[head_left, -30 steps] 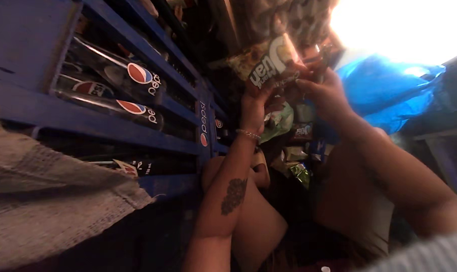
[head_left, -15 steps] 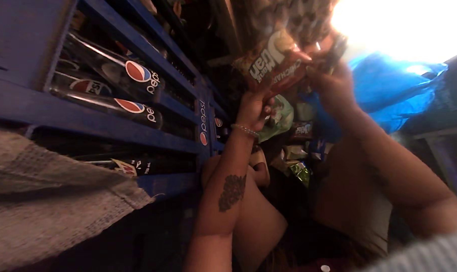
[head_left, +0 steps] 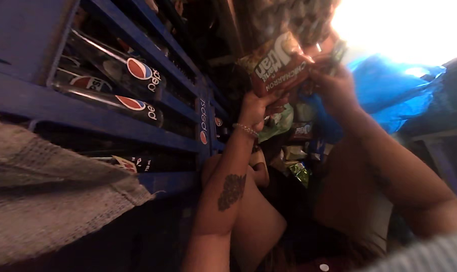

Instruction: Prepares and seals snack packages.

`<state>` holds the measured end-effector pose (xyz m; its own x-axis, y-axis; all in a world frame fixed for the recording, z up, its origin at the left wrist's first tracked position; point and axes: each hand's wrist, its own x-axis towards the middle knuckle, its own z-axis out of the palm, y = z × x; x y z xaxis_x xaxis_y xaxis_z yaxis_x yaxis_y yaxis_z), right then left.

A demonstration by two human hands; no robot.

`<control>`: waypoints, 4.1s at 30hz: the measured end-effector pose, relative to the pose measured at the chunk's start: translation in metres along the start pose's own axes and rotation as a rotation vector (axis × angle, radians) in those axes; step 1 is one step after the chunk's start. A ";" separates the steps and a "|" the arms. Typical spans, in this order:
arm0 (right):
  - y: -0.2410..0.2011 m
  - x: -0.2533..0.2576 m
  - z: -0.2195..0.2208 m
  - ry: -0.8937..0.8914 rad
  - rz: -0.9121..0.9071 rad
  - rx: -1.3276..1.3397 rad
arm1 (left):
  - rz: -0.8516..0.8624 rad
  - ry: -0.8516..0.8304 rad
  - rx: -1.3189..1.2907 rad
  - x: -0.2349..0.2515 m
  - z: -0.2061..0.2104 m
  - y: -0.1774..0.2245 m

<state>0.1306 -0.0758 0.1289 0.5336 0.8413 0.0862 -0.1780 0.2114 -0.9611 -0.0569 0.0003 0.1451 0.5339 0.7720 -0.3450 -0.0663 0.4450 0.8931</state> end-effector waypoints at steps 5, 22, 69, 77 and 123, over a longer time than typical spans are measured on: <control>0.001 0.001 0.000 0.009 -0.001 -0.044 | 0.017 -0.028 -0.089 0.003 -0.003 -0.005; 0.006 -0.005 0.013 0.023 0.093 0.026 | 0.124 0.029 0.040 0.005 0.005 -0.014; 0.018 -0.007 0.018 0.065 -0.178 -0.002 | -0.060 0.103 -0.338 0.007 0.005 -0.025; 0.015 -0.001 0.013 0.081 -0.179 0.017 | -0.207 -0.019 -0.245 0.000 0.009 -0.023; 0.008 -0.020 0.012 -0.550 0.181 -0.515 | 0.471 0.170 0.419 0.009 0.004 -0.027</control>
<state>0.1081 -0.0848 0.1223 0.0214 0.9952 -0.0957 0.2556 -0.0980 -0.9618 -0.0465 -0.0066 0.1187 0.3850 0.9175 0.1003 0.0919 -0.1463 0.9850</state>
